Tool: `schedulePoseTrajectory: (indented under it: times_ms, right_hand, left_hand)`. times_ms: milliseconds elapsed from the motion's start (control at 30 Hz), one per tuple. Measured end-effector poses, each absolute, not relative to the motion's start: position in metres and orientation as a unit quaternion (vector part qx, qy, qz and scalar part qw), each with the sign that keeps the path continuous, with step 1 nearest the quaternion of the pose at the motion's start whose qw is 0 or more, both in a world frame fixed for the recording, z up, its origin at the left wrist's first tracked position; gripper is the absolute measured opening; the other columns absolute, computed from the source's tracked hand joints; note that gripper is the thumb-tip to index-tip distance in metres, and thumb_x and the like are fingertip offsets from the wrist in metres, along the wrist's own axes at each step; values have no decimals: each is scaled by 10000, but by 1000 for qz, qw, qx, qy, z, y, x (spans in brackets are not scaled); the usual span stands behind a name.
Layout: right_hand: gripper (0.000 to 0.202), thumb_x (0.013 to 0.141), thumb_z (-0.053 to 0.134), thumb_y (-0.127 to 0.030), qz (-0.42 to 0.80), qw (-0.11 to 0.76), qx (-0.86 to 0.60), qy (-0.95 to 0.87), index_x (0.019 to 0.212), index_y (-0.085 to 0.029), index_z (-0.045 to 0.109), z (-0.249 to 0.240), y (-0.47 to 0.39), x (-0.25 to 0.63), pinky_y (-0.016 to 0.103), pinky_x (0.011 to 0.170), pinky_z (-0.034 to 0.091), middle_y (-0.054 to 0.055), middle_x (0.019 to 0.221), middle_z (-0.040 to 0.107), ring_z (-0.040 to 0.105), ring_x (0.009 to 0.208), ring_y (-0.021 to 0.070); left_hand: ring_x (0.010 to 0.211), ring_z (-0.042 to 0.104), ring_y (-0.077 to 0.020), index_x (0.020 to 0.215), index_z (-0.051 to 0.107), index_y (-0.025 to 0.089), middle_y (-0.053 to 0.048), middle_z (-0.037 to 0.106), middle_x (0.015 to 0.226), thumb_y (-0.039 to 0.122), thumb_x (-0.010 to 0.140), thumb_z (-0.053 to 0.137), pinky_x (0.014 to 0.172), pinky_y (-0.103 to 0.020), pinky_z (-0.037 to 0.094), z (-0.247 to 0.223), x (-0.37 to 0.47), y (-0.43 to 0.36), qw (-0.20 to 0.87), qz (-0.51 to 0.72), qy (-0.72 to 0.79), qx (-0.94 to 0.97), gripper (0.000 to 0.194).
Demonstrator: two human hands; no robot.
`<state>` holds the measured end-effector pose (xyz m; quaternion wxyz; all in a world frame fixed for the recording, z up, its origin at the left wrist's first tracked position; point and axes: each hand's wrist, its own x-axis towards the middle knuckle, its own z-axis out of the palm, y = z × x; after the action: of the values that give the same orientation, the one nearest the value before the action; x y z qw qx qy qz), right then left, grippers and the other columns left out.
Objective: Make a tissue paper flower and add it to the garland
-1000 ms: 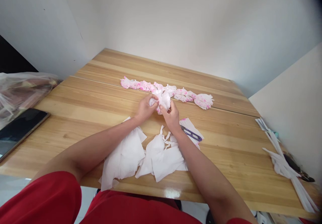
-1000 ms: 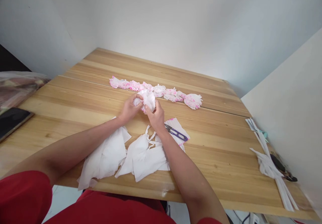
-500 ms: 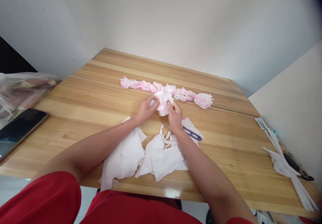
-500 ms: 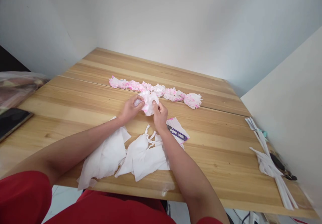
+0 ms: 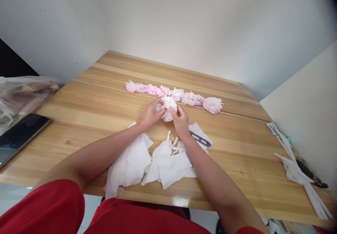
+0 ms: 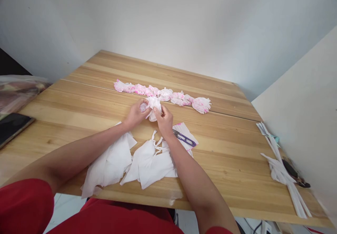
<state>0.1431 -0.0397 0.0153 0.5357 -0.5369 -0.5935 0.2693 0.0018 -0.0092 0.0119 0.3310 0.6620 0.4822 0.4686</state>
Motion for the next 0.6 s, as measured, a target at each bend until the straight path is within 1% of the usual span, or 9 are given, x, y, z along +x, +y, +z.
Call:
schedulePoseTrajectory:
  times_ms: [67, 133, 200, 300, 433, 600]
  right_hand:
    - [272, 788, 639, -448, 268, 526, -550, -590, 837, -185, 589, 15, -39, 142, 239, 598, 364, -37, 717, 526, 435, 645, 117]
    - [267, 783, 645, -442, 253, 531, -565, -578, 783, -183, 582, 14, -39, 142, 240, 581, 348, -43, 670, 496, 413, 624, 115]
    - [313, 825, 591, -466, 248, 549, -567, -562, 689, -191, 525, 12, -38, 143, 242, 553, 319, -51, 616, 419, 364, 594, 108]
    - [403, 861, 525, -539, 266, 572, -561, -536, 648, -206, 443, 8, -37, 146, 246, 531, 299, -51, 601, 351, 325, 581, 107]
    - [448, 858, 500, -611, 294, 589, -555, -509, 667, -213, 419, 5, -34, 148, 249, 525, 302, -49, 610, 340, 310, 584, 107]
    - [470, 873, 468, -630, 295, 599, -552, -499, 658, -226, 360, 3, -34, 149, 251, 527, 291, -53, 608, 304, 288, 581, 106]
  left_hand:
    - [691, 570, -144, 930, 580, 195, 13, 640, 795, 218, 775, 602, 674, -256, 433, 11, 2, -10, 297, 472, 471, 684, 159]
    - [730, 579, -156, 921, 600, 194, -3, 654, 827, 238, 779, 609, 705, -265, 431, 11, 2, -11, 271, 468, 462, 703, 149]
    - [719, 569, -158, 905, 612, 190, -6, 649, 798, 279, 799, 601, 701, -267, 420, 11, 2, -12, 269, 466, 457, 708, 138]
    - [654, 524, -133, 862, 609, 182, 13, 614, 728, 320, 827, 569, 654, -248, 398, 11, 2, -11, 313, 480, 442, 690, 148]
    - [596, 443, -103, 760, 571, 171, 36, 528, 651, 348, 840, 544, 586, -224, 360, 10, 3, -8, 391, 505, 421, 644, 196]
    - [571, 407, -90, 766, 573, 167, 39, 493, 638, 359, 824, 583, 539, -211, 338, 7, 5, -5, 445, 525, 396, 609, 201]
